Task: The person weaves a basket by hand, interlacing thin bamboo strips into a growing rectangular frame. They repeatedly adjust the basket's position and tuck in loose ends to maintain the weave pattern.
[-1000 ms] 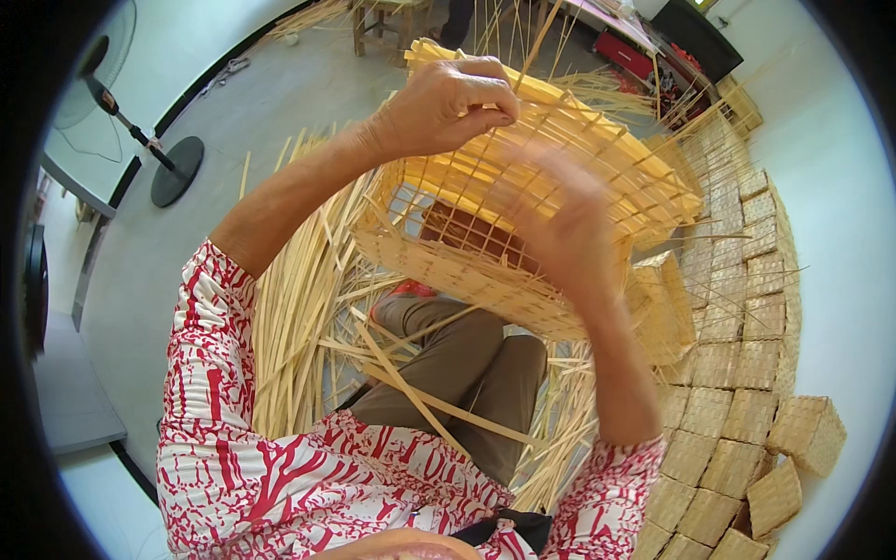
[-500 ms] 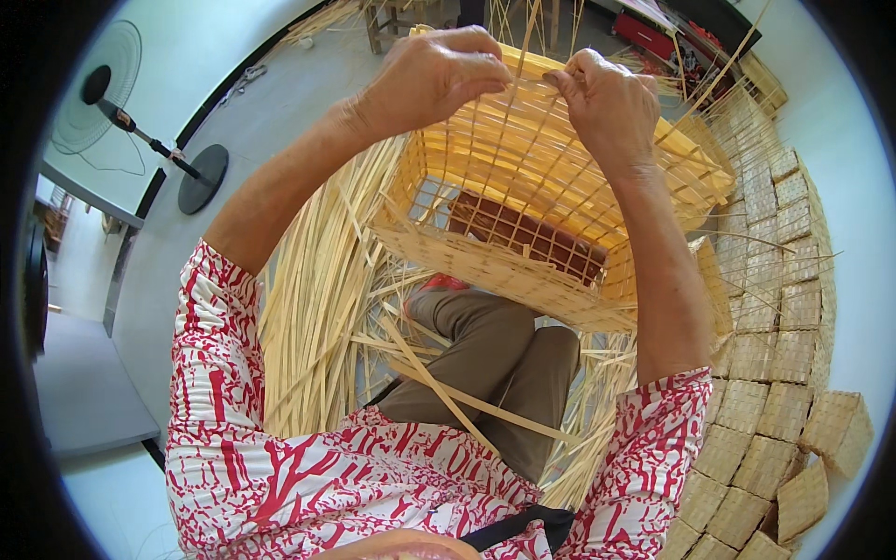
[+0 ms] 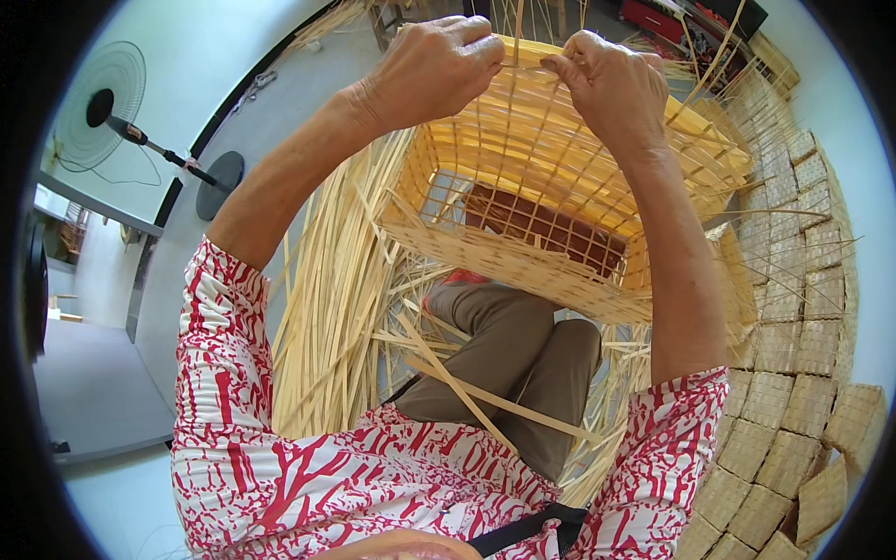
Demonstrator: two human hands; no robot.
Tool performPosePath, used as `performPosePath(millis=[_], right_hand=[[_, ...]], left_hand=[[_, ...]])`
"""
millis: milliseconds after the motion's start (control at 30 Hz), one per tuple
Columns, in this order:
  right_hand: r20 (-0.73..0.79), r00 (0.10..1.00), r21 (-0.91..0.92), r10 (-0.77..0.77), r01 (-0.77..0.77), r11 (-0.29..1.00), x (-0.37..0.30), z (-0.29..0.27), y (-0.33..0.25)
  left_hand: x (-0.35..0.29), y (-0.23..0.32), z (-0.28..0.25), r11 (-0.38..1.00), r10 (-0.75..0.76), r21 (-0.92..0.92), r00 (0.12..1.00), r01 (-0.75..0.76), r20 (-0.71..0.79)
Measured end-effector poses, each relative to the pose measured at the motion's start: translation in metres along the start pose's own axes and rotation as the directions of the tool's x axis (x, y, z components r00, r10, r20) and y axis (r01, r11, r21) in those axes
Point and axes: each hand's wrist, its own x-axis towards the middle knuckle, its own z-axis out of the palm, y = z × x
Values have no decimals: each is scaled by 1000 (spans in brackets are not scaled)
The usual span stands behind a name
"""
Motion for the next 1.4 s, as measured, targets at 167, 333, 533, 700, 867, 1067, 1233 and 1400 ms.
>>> performPosePath(millis=[167, 333, 533, 700, 867, 1067, 1233, 1400], right_hand=[[13, 1000, 36, 28, -28, 999, -1, -3, -5], [7, 999, 52, 48, -49, 997, -4, -2, -5], [-43, 999, 19, -23, 24, 1000, -7, -1, -9], [-23, 1000, 58, 16, -14, 998, -11, -5, -8], [-73, 996, 54, -42, 46, 997, -16, 1, -7], [59, 998, -10, -15, 15, 1000, -7, -7, 0], [-211, 952, -13, -223, 225, 974, -35, -33, -31], [497, 858, 559, -126, -206, 803, -172, -44, -110]], left_hand=[[-1, -1, -2, 1000, -16, -15, 1000, 16, 11], [2, 3, -7, 996, 46, 70, 992, -55, 117], [5, 11, -10, 983, 82, 144, 974, -114, 210], [-3, -12, -24, 992, -58, -114, 998, 58, 3], [-6, -35, -18, 859, -248, -419, 955, 293, 160], [-6, -26, -13, 843, -392, -404, 920, 356, -8], [-83, -31, 27, 238, -741, -798, 635, 553, 219], [-145, 1, 97, -55, -626, -730, 546, 681, 557]])
